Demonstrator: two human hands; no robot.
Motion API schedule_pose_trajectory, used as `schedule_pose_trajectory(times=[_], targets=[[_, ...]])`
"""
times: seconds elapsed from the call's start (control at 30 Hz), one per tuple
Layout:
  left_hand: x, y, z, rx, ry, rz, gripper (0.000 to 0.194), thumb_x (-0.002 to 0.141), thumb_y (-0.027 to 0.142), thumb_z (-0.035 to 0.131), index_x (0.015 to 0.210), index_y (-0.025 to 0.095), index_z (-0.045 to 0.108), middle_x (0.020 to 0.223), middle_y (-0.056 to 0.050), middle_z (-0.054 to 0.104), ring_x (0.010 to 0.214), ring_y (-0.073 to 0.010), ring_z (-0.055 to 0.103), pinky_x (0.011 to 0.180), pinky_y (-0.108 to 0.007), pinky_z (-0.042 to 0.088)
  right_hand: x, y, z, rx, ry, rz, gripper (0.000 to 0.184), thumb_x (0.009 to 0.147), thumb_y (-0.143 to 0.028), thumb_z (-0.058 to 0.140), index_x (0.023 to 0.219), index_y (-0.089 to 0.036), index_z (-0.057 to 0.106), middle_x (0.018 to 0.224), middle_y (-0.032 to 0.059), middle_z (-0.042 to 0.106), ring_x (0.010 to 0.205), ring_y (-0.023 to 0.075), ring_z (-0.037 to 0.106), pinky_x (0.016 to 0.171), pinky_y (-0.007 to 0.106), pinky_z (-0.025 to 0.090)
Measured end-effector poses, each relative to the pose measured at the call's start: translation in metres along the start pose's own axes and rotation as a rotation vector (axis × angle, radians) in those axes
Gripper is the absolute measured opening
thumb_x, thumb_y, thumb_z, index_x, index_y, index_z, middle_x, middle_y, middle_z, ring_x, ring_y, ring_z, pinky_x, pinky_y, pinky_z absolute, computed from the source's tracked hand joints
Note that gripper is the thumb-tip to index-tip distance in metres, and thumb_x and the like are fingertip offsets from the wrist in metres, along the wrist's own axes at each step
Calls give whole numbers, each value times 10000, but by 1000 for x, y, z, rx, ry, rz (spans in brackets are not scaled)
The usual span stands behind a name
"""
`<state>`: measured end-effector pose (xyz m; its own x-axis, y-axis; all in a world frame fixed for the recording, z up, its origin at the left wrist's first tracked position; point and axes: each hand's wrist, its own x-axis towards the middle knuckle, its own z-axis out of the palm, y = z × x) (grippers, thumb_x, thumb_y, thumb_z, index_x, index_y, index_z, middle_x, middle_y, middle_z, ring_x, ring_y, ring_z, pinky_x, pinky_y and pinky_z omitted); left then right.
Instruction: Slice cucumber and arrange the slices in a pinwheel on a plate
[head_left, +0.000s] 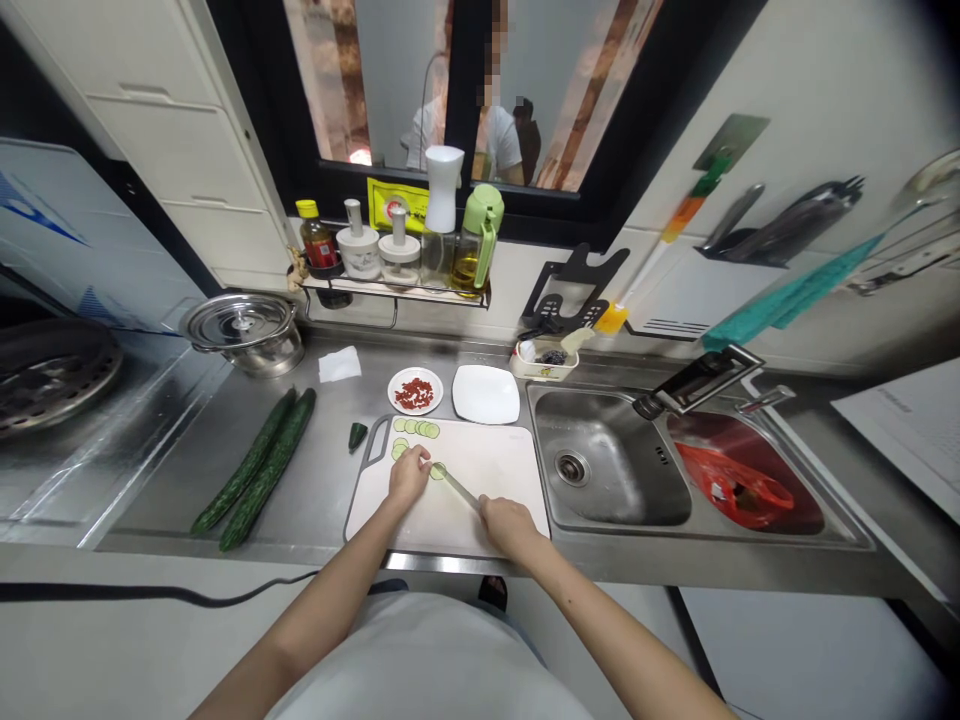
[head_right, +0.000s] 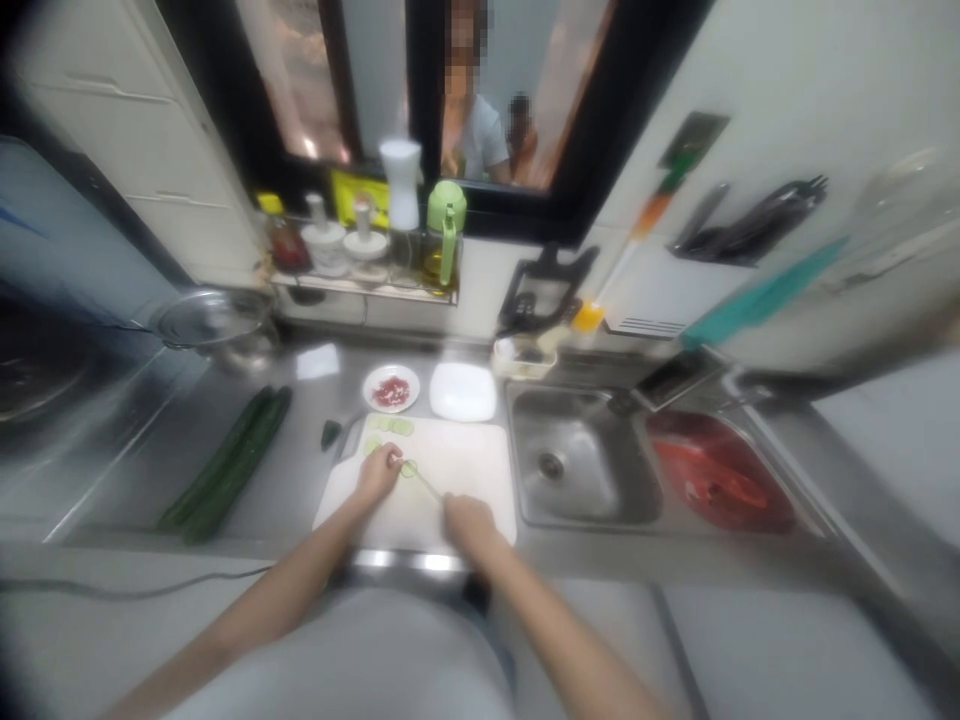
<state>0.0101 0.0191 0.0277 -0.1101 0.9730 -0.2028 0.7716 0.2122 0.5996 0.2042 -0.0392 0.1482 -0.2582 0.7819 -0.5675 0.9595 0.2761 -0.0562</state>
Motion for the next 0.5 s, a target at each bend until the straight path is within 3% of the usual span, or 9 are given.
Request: schedule_pose_trajectory(times=[0.5], targets=[[-1,2,-1,-1,-2,-8,135,804,193,574,936,213,592,821,-4,586,779,-142,556,734,-238,382,1,8,4,-47,26,-36,300,867,-90,358,1056,-140,587,958,153,679,923,238,651,724,314,452]])
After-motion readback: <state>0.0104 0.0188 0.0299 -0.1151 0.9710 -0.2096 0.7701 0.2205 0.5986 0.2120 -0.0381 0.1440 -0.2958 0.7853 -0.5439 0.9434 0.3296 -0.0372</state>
